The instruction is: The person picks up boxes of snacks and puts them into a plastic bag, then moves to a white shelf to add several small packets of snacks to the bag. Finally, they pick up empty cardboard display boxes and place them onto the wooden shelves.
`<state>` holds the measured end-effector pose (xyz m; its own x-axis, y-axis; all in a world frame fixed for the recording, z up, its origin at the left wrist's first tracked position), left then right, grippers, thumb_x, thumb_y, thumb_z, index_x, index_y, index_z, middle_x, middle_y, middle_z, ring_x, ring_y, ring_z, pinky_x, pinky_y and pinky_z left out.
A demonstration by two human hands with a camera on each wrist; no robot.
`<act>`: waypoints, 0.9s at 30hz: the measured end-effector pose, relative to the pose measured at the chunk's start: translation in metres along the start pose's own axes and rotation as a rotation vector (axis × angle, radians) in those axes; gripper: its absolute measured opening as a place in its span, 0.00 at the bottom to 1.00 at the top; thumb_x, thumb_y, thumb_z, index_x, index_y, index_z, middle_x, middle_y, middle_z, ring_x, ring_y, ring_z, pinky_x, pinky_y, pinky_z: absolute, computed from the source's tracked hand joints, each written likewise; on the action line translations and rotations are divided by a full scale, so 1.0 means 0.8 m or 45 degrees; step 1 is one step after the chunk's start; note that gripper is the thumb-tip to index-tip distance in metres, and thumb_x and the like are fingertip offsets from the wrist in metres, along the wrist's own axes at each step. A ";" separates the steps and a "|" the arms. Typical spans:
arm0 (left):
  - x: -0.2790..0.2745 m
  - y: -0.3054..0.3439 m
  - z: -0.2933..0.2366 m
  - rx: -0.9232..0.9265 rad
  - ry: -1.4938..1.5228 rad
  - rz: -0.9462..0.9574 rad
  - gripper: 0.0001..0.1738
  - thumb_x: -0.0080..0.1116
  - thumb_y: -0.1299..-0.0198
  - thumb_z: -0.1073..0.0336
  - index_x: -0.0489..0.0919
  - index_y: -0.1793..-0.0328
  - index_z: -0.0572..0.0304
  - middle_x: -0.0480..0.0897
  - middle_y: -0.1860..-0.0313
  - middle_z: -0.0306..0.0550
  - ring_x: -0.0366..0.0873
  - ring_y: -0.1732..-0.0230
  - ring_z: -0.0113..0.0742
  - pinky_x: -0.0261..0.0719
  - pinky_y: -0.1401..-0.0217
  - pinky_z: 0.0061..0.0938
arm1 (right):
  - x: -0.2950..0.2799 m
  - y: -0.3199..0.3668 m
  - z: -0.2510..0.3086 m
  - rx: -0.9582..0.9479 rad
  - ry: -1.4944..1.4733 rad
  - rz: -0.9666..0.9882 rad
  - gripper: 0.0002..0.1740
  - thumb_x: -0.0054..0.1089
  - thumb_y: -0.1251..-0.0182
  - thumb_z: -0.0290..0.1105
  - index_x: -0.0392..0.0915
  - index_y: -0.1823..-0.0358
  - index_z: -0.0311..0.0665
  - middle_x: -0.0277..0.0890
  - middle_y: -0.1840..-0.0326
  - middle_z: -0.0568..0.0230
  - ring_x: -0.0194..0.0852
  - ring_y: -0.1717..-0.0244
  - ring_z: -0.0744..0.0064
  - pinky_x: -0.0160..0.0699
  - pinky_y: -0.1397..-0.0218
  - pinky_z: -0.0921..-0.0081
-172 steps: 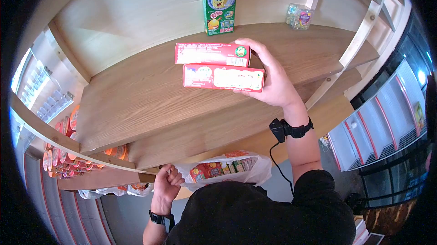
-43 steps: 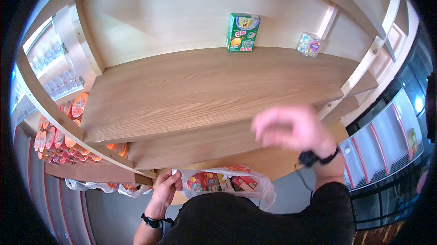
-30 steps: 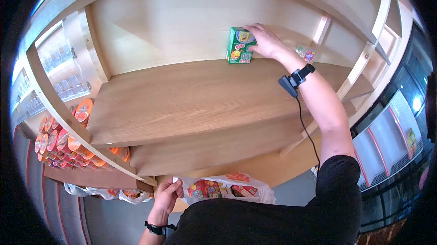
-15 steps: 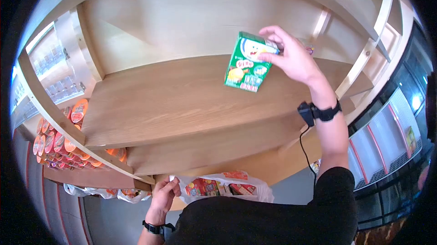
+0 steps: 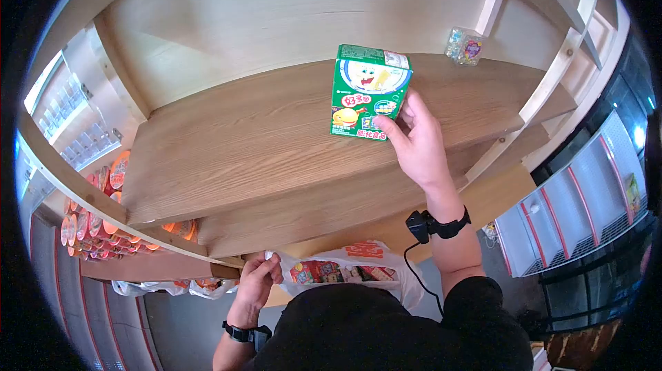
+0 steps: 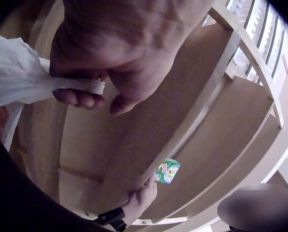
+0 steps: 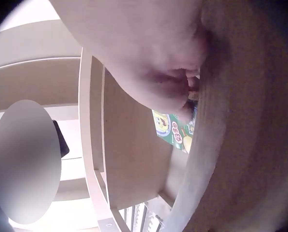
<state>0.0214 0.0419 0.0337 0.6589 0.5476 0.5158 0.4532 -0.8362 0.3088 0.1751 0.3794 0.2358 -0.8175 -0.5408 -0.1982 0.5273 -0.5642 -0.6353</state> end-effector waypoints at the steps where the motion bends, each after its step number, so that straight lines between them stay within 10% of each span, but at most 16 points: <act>1: -0.002 -0.001 0.000 -0.002 0.014 0.001 0.10 0.61 0.27 0.62 0.79 0.55 0.61 0.73 0.75 0.36 0.69 0.72 0.29 0.68 0.65 0.27 | -0.001 -0.001 -0.001 0.044 -0.044 0.028 0.22 0.68 0.28 0.25 0.70 0.38 0.27 0.87 0.47 0.49 0.87 0.45 0.67 0.85 0.42 0.68; 22: -0.002 0.007 0.002 0.005 0.046 -0.051 0.11 0.61 0.26 0.61 0.79 0.55 0.62 0.72 0.75 0.36 0.69 0.72 0.30 0.67 0.65 0.28 | 0.002 0.002 0.002 -0.096 0.332 -0.343 0.46 0.59 0.28 0.18 0.45 0.14 0.40 0.74 0.34 0.35 0.79 0.34 0.48 0.81 0.33 0.58; 27: -0.001 0.010 0.001 0.003 0.039 -0.065 0.12 0.62 0.26 0.60 0.79 0.55 0.63 0.72 0.74 0.36 0.69 0.72 0.29 0.67 0.64 0.28 | 0.010 0.003 0.030 -0.216 0.537 -0.301 0.60 0.80 0.41 0.36 0.44 0.16 0.33 0.61 0.27 0.28 0.68 0.28 0.38 0.75 0.30 0.51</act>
<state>0.0248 0.0350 0.0353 0.6162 0.5882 0.5237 0.4872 -0.8072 0.3332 0.1752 0.3588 0.2504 -0.9506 -0.0920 -0.2964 0.3004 -0.5126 -0.8044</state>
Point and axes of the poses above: each hand's wrist, its own y-axis away from the middle knuckle, its own x-axis out of the palm, z = x × y, the point moved 1 cm from there along -y, towards the middle knuckle
